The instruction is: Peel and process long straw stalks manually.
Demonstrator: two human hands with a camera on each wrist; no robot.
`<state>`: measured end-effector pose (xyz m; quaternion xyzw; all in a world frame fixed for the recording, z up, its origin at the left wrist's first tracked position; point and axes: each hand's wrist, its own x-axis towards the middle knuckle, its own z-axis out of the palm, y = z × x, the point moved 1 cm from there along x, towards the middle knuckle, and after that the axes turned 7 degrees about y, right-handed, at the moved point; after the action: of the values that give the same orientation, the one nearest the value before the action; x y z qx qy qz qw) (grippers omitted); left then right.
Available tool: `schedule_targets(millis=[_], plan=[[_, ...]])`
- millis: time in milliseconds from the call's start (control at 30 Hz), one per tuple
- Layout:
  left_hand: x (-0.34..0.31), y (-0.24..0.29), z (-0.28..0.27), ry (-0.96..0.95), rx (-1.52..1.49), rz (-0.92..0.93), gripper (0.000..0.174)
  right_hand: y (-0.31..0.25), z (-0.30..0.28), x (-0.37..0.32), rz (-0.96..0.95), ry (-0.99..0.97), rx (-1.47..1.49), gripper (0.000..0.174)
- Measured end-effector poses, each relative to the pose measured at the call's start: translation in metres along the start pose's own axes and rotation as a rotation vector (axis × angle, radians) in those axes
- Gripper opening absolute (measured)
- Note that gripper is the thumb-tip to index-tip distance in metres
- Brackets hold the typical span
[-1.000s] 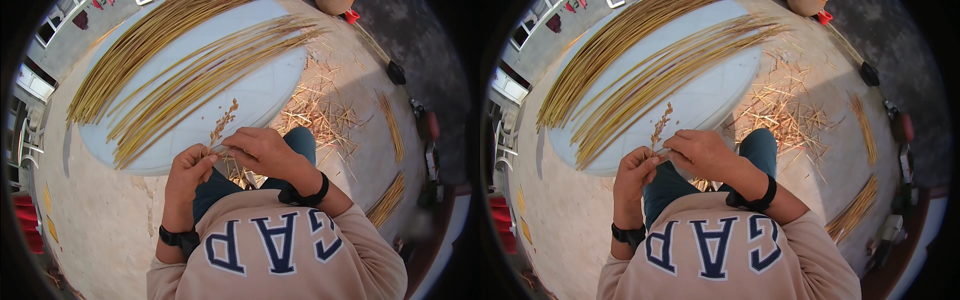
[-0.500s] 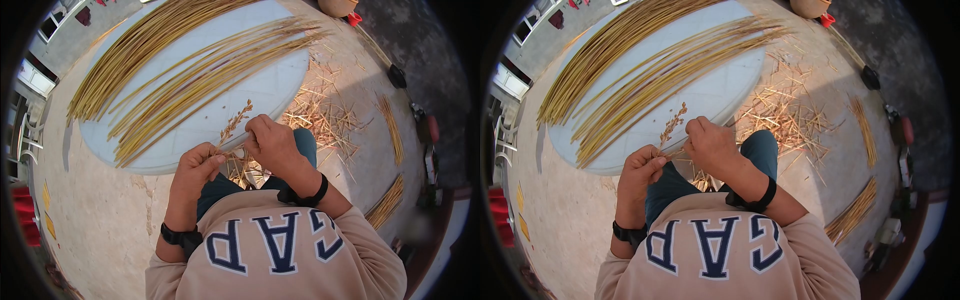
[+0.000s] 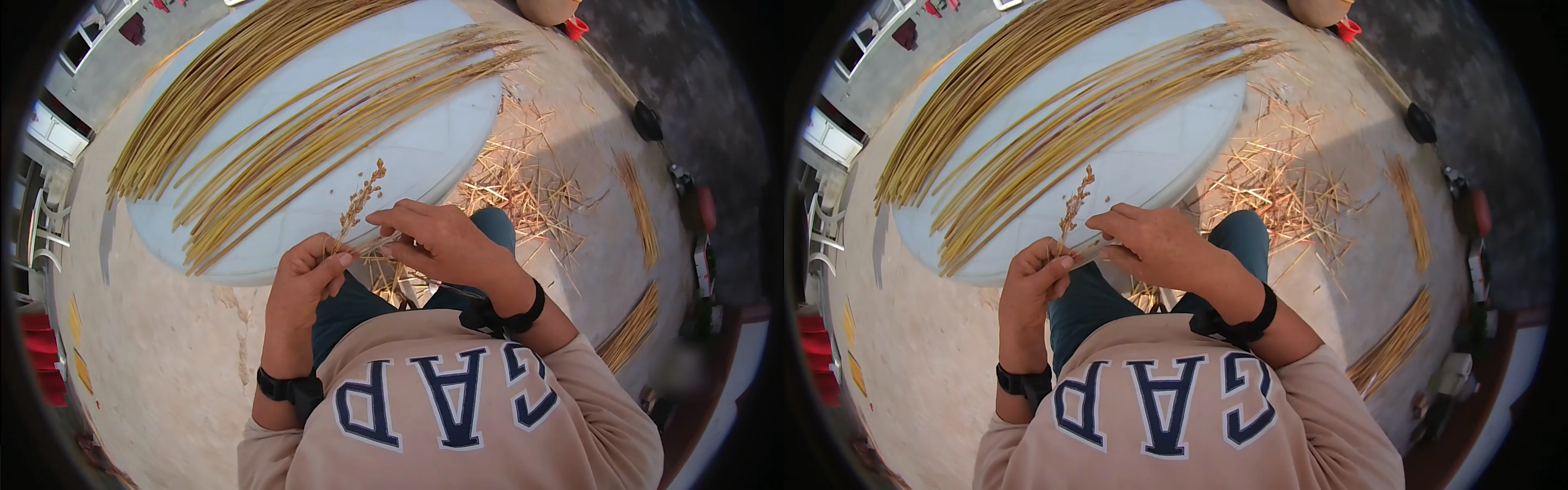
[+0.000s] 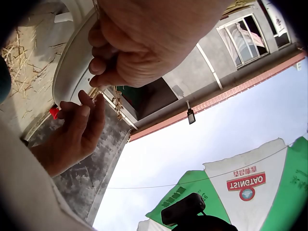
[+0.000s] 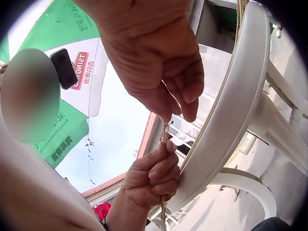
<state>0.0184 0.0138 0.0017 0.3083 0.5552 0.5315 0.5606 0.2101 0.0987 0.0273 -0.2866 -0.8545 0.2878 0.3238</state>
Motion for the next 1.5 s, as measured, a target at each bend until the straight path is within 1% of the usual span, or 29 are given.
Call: schedule_targets(millis=[33, 67, 100, 167, 267, 400, 467, 567, 600, 667, 900, 967, 1067, 1133, 1200, 1267, 1300, 1333, 1367, 1400, 1433, 1500], plan=[[0.001, 0.000, 0.000, -0.005, -0.003, 0.006, 0.008, -0.001, 0.008, 0.000, -0.087, 0.024, 0.009, 0.026], [0.000, 0.001, 0.001, -0.010, 0.001, 0.006, 0.008, 0.000, 0.014, 0.000, -0.129, 0.039, -0.015, 0.024], [-0.001, 0.003, 0.001, -0.004, 0.022, 0.007, 0.009, -0.001, 0.016, 0.000, -0.128, 0.042, -0.015, 0.024], [-0.003, 0.004, 0.001, 0.006, 0.041, 0.008, 0.011, -0.003, 0.020, 0.000, -0.151, -0.009, -0.031, 0.013], [-0.004, 0.003, -0.002, 0.006, 0.065, 0.012, 0.011, -0.004, 0.024, 0.000, -0.154, 0.018, -0.006, 0.009], [-0.005, 0.004, 0.000, -0.008, 0.080, 0.036, 0.011, -0.003, 0.028, -0.001, -0.158, 0.032, -0.014, 0.008], [-0.005, 0.005, 0.001, -0.017, 0.089, 0.054, 0.012, -0.005, 0.027, -0.002, -0.163, 0.052, -0.119, 0.008], [-0.006, 0.005, 0.001, -0.028, 0.126, 0.052, 0.013, -0.006, 0.029, -0.003, -0.154, 0.057, -0.191, 0.008], [-0.006, 0.006, 0.001, -0.014, 0.132, 0.050, 0.013, -0.005, 0.029, -0.003, -0.154, 0.057, -0.192, 0.008], [-0.006, 0.006, -0.001, 0.002, 0.137, 0.048, 0.012, -0.003, 0.029, -0.003, -0.169, 0.078, -0.073, 0.009], [-0.005, 0.004, -0.002, -0.005, 0.088, 0.036, 0.012, -0.003, 0.031, -0.003, -0.176, 0.076, -0.061, 0.008], [-0.006, 0.005, 0.001, -0.005, 0.081, 0.037, 0.011, -0.003, 0.033, -0.004, -0.222, 0.097, -0.199, 0.007], [-0.006, 0.004, 0.005, -0.014, 0.105, 0.017, 0.010, -0.001, 0.035, -0.005, -0.203, 0.146, -0.250, 0.008], [-0.003, 0.000, 0.005, -0.073, 0.056, 0.008, 0.010, -0.005, 0.031, -0.005, -0.198, 0.177, -0.283, 0.008], [-0.003, 0.001, 0.005, -0.088, 0.056, 0.001, 0.009, -0.004, 0.026, -0.005, -0.194, 0.206, -0.316, 0.009], [-0.004, 0.001, 0.003, -0.107, 0.055, -0.006, 0.009, 0.005, 0.013, -0.002, -0.078, 0.341, -0.466, 0.009], [-0.006, 0.002, -0.001, -0.044, 0.059, 0.031, 0.008, 0.012, 0.003, 0.000, -0.079, 0.341, -0.468, 0.009], [-0.007, 0.003, -0.004, 0.021, 0.061, 0.066, 0.008, 0.019, -0.010, 0.002, -0.038, 0.327, -0.418, 0.008], [-0.007, 0.003, -0.005, 0.023, 0.060, 0.063, 0.008, 0.022, -0.019, 0.001, 0.004, 0.312, -0.367, 0.008], [-0.007, 0.002, -0.006, 0.016, 0.054, 0.048, 0.009, 0.018, -0.023, 0.000, -0.043, 0.192, -0.308, 0.011], [-0.006, 0.002, -0.005, 0.003, 0.050, 0.031, 0.011, 0.013, -0.023, -0.001, -0.036, 0.194, -0.310, 0.011], [-0.004, 0.002, 0.000, 0.000, 0.053, 0.035, 0.009, 0.003, -0.014, -0.002, 0.078, -0.097, -0.118, 0.015]])
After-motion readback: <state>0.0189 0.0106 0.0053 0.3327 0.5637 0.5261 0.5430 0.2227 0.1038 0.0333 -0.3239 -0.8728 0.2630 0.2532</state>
